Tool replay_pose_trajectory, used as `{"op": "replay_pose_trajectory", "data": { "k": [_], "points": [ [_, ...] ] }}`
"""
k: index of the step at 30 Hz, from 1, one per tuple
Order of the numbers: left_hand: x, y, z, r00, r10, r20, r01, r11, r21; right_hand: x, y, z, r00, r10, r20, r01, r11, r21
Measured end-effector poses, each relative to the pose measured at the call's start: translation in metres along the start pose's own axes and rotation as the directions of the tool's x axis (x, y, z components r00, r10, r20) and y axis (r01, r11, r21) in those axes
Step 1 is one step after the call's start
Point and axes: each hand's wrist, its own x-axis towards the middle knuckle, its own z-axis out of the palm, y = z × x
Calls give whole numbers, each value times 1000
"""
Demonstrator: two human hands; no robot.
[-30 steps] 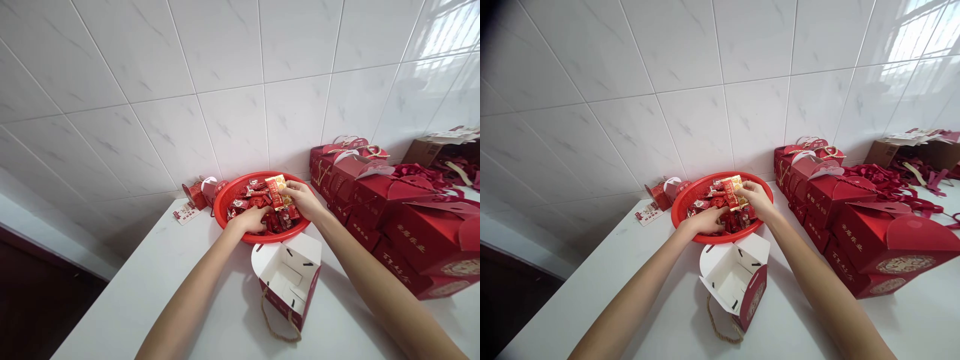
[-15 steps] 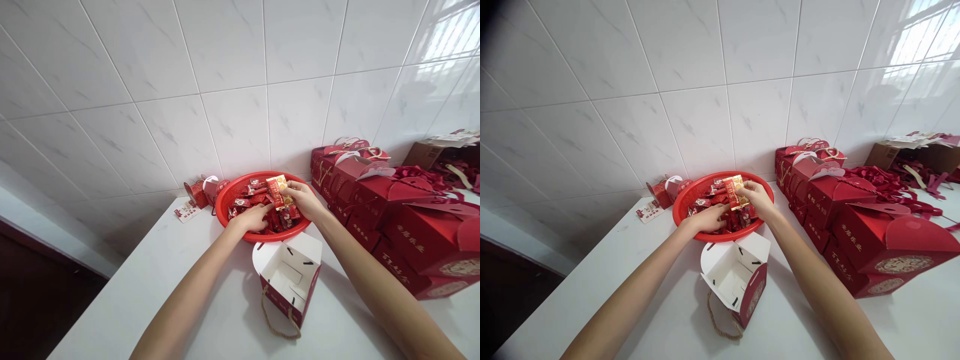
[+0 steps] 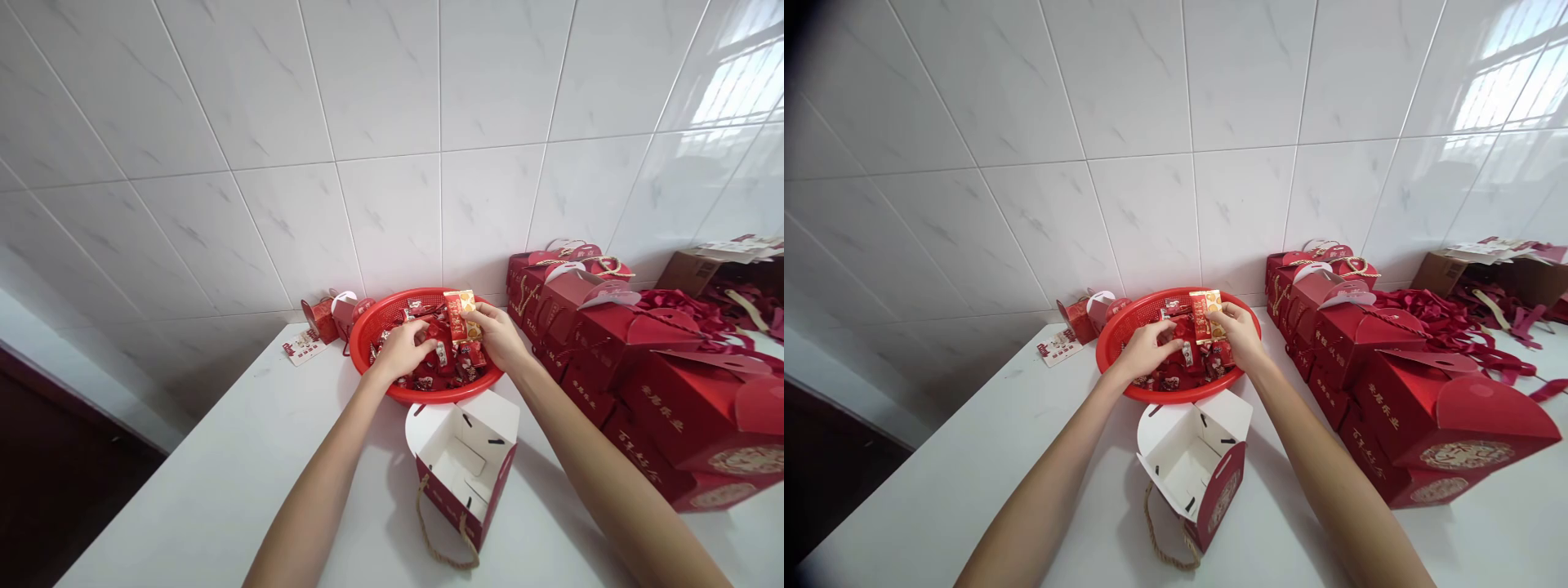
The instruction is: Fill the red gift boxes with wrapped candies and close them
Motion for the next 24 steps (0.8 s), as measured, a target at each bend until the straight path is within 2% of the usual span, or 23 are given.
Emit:
{"op": "replay_pose_trajectory", "data": {
  "k": [3, 6, 11, 14, 17, 20, 24],
  "points": [
    [-1, -2, -1, 993, -43, -108, 27, 989, -148, -1, -1, 0, 1000, 9, -6, -9, 1000, 14],
    [-1, -7, -1, 993, -35, -114, 1, 959, -283, -1, -2, 1, 1000, 28, 14, -28, 1000, 12],
    [1, -12, 1, 986, -34, -164, -24, 941, -339, -2, -1, 1, 988, 61, 141, -54, 997, -53],
    [1, -12, 0, 982, -36, -185, -36, 928, -372, -1, 0, 1, 981, 67, 180, -53, 995, -82],
    [0, -11, 0, 982, -32, -186, -44, 920, -389, -1, -1, 1, 972, 106, 207, -94, 993, -68],
    [-1, -10, 1, 990, 0, -142, -59, 909, -413, -2, -1, 2, 967, 138, 214, -126, 990, -70],
    [1, -11, 1, 996, -18, -83, -20, 897, -442, -3, -1, 2, 982, 88, 165, -78, 995, -70]
  ]
}}
